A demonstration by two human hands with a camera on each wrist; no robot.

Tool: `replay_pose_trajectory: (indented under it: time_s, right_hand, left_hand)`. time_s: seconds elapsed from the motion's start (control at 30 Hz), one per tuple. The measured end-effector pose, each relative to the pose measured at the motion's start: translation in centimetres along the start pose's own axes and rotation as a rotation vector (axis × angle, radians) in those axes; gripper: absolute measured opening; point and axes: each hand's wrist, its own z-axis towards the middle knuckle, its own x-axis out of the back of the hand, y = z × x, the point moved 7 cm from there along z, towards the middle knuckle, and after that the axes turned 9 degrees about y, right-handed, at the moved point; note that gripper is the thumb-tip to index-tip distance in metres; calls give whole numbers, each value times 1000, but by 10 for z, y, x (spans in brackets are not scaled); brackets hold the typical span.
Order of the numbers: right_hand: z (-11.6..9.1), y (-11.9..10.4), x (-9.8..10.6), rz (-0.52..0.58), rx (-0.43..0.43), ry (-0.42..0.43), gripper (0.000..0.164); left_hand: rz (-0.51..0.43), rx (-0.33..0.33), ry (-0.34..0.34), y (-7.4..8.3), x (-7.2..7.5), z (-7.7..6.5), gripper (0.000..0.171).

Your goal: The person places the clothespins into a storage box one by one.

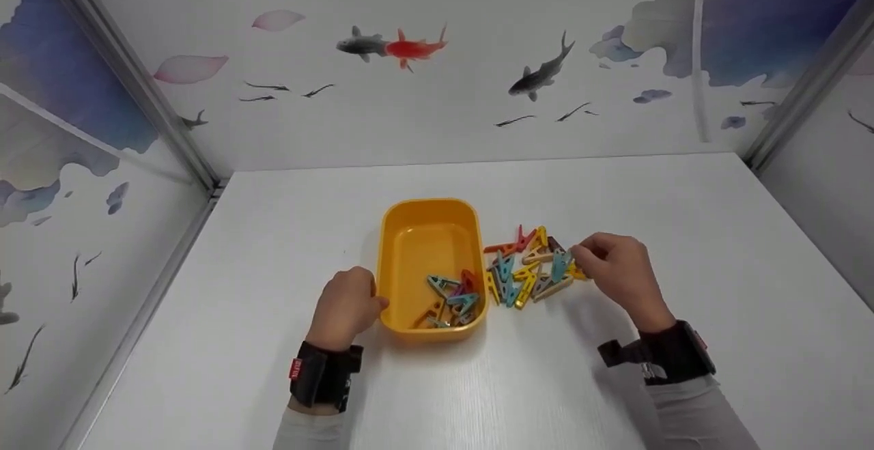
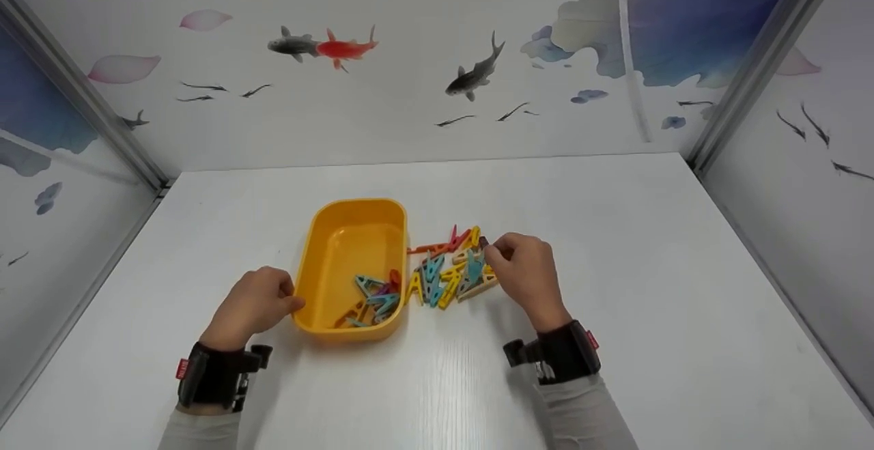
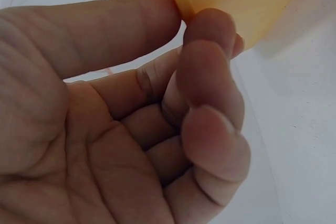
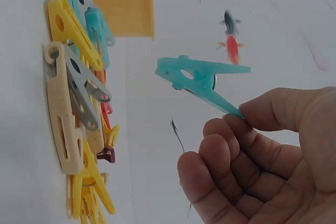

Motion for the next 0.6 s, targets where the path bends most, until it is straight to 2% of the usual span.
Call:
replay_pose_trajectory:
  time_s: [0.27, 0.6]
  right_hand:
    - [-5, -18, -14, 94, 17, 3, 17]
    - [-8, -46, -40, 176, 35, -28, 17]
  left_hand:
    - [10, -19, 12, 0, -1, 0, 14]
    - [12, 4, -3, -1, -1, -2, 13]
